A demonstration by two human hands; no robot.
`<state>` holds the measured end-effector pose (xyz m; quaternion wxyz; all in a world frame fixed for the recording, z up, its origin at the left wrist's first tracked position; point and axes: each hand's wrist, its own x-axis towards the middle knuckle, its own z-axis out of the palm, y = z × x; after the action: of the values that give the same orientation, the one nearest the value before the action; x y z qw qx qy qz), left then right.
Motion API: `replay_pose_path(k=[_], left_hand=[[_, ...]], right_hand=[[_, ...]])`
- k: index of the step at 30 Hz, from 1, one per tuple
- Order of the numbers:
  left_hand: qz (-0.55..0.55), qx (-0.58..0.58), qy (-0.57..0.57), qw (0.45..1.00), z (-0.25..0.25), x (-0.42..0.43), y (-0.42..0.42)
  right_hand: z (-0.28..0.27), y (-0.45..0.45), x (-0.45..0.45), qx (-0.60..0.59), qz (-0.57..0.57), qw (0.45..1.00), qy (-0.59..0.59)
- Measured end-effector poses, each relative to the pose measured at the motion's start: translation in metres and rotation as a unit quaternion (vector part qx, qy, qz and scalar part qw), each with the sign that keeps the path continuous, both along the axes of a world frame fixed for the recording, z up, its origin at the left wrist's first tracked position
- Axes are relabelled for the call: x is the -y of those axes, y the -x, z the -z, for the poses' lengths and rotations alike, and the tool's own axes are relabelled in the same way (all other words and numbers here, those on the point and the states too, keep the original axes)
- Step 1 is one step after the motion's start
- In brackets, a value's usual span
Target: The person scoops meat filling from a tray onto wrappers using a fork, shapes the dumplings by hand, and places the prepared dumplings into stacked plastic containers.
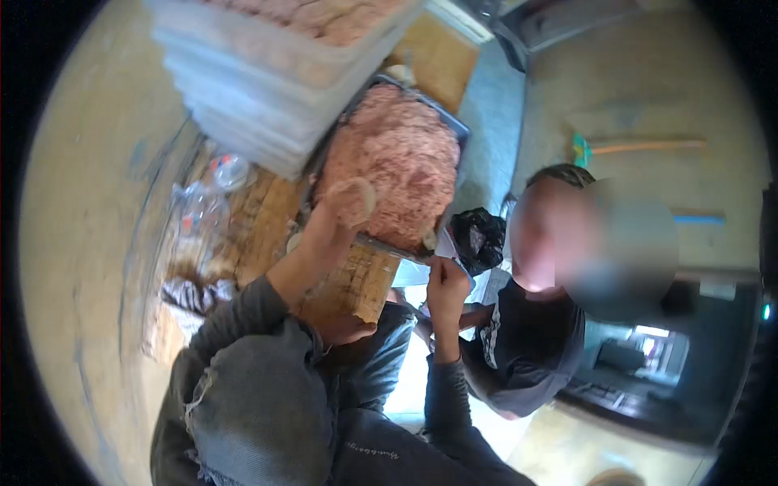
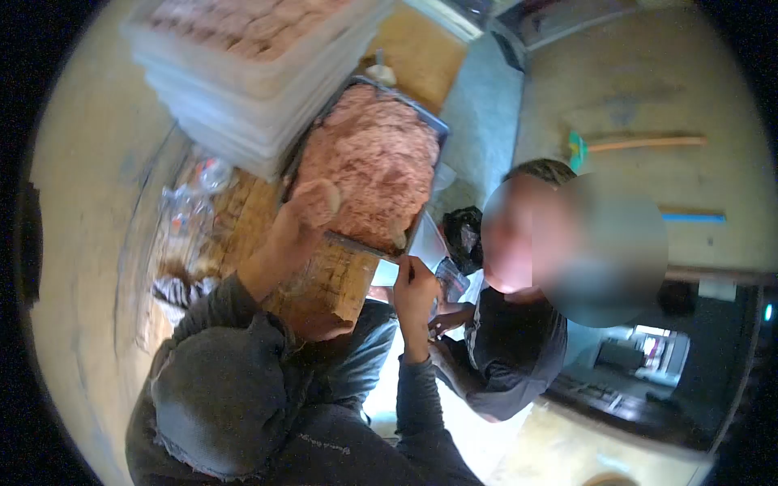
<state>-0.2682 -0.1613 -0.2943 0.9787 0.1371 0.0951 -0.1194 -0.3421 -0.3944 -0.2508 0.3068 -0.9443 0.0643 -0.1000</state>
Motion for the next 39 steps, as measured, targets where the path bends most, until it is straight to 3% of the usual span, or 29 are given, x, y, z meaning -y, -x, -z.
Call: replay_pose_path(k=[1, 3, 4, 6, 8, 10, 11, 14, 16, 19, 21, 26, 29, 32, 35, 36, 37, 39], left_hand=[[0.016, -0.019, -0.009, 1.000, -0.008, 0.001, 0.002], [0.032, -0.039, -0.018, 0.999, -0.009, 0.005, 0.007], [0.047, -0.040, 0.022, 0.998, -0.008, 0.008, 0.006], [0.069, -0.041, 0.062, 0.995, -0.012, 0.013, 0.006], [0.081, -0.049, 0.064, 0.993, -0.027, 0.008, 0.004], [0.066, -0.044, 0.035, 0.996, 0.000, 0.007, 0.002], [0.056, -0.044, 0.008, 0.997, 0.011, 0.006, 0.001], [0.024, -0.033, -0.059, 0.997, 0.015, 0.005, 0.002], [0.049, -0.053, -0.052, 0.996, 0.016, 0.009, 0.007], [0.087, -0.064, -0.015, 0.994, 0.008, 0.016, 0.007], [0.106, -0.068, 0.012, 0.992, -0.004, 0.015, 0.006], [0.129, 0.068, -0.064, 0.987, -0.029, 0.004, 0.018], [0.159, 0.066, -0.048, 0.984, -0.018, -0.001, 0.021], [0.094, 0.029, -0.018, 0.995, -0.010, -0.003, 0.018], [0.099, -0.046, -0.004, 0.994, -0.013, -0.003, 0.018], [0.094, -0.050, -0.002, 0.994, -0.009, -0.004, 0.019], [0.089, -0.044, 0.017, 0.995, 0.000, -0.006, 0.021], [0.061, -0.033, 0.037, 0.997, 0.021, -0.023, 0.023]], right_hand=[[-0.007, 0.001, -0.012, -0.014, -0.016, 1.000, 0.002], [-0.012, -0.007, -0.040, 0.087, -0.038, 0.993, -0.075], [-0.017, -0.014, -0.051, 0.087, -0.039, 0.992, -0.077], [-0.027, -0.027, -0.064, 0.028, -0.079, 0.996, 0.021], [-0.007, -0.034, -0.051, 0.072, -0.081, 0.994, -0.021], [0.018, -0.034, -0.015, 0.009, -0.072, 0.994, 0.079], [0.031, -0.029, 0.001, 0.002, -0.072, 0.997, -0.012], [0.014, -0.008, 0.011, -0.033, -0.061, 0.996, 0.053], [-0.027, -0.003, -0.020, -0.066, -0.016, 0.997, -0.022], [-0.042, 0.003, -0.051, -0.060, -0.098, 0.987, -0.117], [-0.032, -0.001, -0.055, -0.074, -0.092, 0.984, -0.134], [-0.013, -0.013, -0.040, 0.008, -0.113, 0.982, -0.154], [-0.031, -0.020, -0.025, -0.136, -0.149, 0.956, -0.212], [-0.044, -0.013, -0.024, -0.124, -0.131, 0.966, -0.184], [-0.037, -0.009, -0.047, -0.119, -0.149, 0.968, -0.164], [-0.031, -0.009, -0.055, -0.130, -0.165, 0.966, -0.149], [-0.016, -0.012, -0.057, -0.196, -0.139, 0.947, -0.212], [-0.016, -0.005, -0.056, -0.178, -0.157, 0.957, -0.168]])
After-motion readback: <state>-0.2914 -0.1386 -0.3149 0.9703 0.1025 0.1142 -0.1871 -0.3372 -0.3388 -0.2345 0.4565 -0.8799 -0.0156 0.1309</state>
